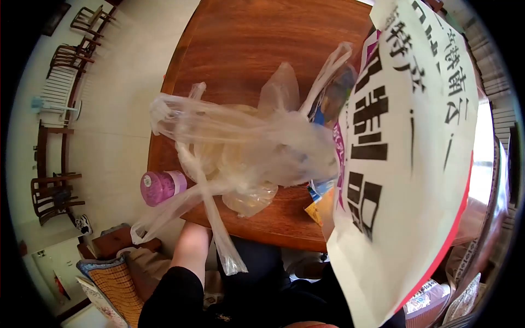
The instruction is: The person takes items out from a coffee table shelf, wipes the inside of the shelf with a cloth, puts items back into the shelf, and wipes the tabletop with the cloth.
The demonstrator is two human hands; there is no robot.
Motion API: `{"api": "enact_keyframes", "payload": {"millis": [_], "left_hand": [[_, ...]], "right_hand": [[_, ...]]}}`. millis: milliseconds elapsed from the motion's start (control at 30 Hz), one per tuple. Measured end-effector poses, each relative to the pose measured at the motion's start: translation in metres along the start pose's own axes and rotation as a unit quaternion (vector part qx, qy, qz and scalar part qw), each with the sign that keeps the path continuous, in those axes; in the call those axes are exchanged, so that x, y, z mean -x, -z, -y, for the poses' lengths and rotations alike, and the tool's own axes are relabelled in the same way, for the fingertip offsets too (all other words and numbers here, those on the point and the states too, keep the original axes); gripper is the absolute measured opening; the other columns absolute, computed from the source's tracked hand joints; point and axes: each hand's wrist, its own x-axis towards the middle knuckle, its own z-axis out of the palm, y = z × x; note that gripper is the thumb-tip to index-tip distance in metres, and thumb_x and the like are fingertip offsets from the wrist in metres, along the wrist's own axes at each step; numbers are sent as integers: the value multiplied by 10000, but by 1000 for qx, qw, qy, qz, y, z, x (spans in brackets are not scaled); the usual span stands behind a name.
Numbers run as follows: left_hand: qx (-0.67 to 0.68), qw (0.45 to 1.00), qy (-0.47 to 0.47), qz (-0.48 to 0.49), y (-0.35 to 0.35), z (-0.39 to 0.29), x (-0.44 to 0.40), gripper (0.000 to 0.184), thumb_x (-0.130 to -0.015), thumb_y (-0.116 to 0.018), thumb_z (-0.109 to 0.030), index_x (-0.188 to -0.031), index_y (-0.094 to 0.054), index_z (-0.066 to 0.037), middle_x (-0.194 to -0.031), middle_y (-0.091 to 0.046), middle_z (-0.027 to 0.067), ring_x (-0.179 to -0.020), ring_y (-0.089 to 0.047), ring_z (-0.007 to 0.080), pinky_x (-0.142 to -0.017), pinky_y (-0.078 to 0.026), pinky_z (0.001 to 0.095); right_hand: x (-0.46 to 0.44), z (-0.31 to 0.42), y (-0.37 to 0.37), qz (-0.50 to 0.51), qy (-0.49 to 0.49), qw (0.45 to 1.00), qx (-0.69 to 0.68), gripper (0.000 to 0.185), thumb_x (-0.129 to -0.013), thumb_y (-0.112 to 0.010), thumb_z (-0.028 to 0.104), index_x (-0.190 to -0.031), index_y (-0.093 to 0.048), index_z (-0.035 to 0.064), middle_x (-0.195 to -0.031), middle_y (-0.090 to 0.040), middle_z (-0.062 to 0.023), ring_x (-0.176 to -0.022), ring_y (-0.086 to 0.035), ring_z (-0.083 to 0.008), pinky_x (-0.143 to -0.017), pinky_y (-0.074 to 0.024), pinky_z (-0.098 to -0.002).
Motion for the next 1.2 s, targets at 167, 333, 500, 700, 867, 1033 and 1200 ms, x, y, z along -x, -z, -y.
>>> {"api": "enact_keyframes", "payload": {"millis": [167,333,500,700,867,1033,1200], "left_hand": [[14,1000,-5,5,-5,-16,5,647,-857,-789,-257,-1409,-522,-52,-1413,-565,210,-1277,-562,387,-1083,-447,486],[49,999,-14,2,-22,-40,3,679,-845,-805,-258,-1420,-510,-51,-1432,-552,211,-1285,-556,386,-1084,-447,485],[94,995,-12,-38,-6,-57,38,712,-833,-822,-259,-1431,-497,-51,-1451,-538,211,-1293,-550,386,-1085,-446,485],[100,973,12,-207,78,-106,136,933,-688,-922,-215,-1461,-429,-41,-1399,-560,214,-1271,-564,400,-1060,-475,483],[64,968,-14,-244,154,-140,206,1066,-620,-967,-224,-1481,-367,-33,-1381,-573,206,-1251,-587,374,-1053,-486,483],[70,936,-190,-288,209,-195,220,1172,-614,-975,-245,-1523,-262,-46,-1366,-580,211,-1189,-630,343,-1017,-514,479],[197,876,-356,-259,241,-274,187,1299,-592,-1013,-324,-1556,-189,-46,-1314,-592,253,-1134,-651,333,-978,-541,461]], "right_hand": [[5,-1,2,2,4,1000,0,668,-829,-750,454,-1354,-589,75,-1332,-598,-227,-1227,-555,-441,-1086,-434,-496],[11,0,3,5,17,1000,4,673,-826,-750,456,-1358,-587,79,-1343,-591,-228,-1232,-551,-445,-1088,-431,-499],[18,4,0,6,27,1000,8,678,-823,-750,458,-1363,-584,83,-1354,-585,-230,-1238,-547,-448,-1091,-429,-502],[10,16,-17,14,43,999,1,684,-819,-750,460,-1368,-581,88,-1367,-577,-232,-1244,-542,-452,-1094,-426,-506],[-19,34,-40,34,51,998,-16,689,-816,-749,462,-1372,-579,91,-1378,-570,-233,-1249,-538,-455,-1096,-423,-509],[-21,42,-49,58,56,995,-50,694,-814,-749,464,-1376,-577,95,-1389,-563,-235,-1254,-534,-458,-1099,-421,-512],[47,48,-46,-55,102,990,-84,681,-787,-765,418,-1359,-582,97,-1377,-551,-245,-1244,-528,-457,-1084,-435,-504]]}}
